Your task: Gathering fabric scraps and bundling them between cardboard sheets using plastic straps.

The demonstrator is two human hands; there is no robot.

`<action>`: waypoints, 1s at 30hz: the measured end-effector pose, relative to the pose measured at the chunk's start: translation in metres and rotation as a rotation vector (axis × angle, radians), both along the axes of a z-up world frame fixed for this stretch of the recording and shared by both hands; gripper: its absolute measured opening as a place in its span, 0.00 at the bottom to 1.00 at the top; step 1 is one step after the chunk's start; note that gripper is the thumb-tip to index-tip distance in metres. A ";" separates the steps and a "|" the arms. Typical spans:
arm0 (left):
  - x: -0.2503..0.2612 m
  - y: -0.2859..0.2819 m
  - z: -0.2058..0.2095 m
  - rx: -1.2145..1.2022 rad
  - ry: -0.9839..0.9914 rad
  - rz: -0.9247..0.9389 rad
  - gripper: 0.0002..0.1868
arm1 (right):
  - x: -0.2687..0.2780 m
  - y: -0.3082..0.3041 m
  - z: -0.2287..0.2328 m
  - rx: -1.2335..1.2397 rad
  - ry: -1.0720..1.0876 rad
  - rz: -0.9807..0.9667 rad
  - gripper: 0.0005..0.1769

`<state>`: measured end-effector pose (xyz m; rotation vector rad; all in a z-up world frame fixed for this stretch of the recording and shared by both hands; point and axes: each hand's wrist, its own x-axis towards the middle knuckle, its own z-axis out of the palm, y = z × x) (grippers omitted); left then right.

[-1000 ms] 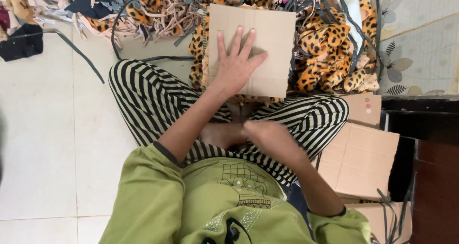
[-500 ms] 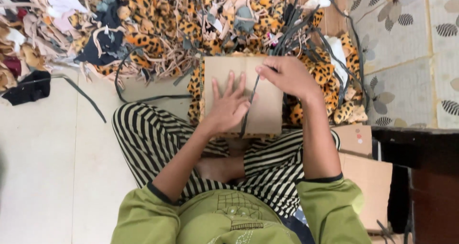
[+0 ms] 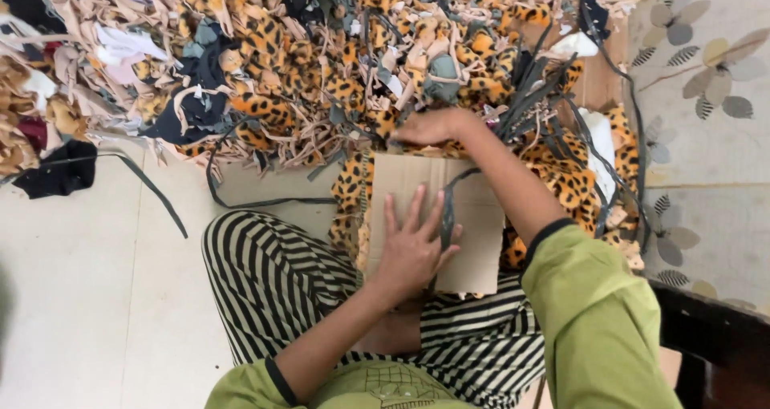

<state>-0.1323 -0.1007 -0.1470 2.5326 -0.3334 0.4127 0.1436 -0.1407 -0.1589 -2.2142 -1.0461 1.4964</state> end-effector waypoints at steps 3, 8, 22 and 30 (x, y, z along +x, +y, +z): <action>0.000 0.001 0.000 -0.012 0.010 -0.009 0.22 | 0.017 0.001 -0.021 -0.041 0.053 0.027 0.44; -0.006 0.001 0.005 0.003 0.049 -0.016 0.16 | 0.064 -0.006 -0.009 -0.016 -0.172 -0.170 0.47; -0.004 0.005 0.013 0.007 0.072 -0.057 0.23 | -0.003 0.030 0.071 -0.239 -0.171 -0.351 0.24; -0.004 0.003 0.016 -0.007 0.046 -0.038 0.13 | 0.016 0.002 -0.079 -0.197 -0.870 0.733 0.15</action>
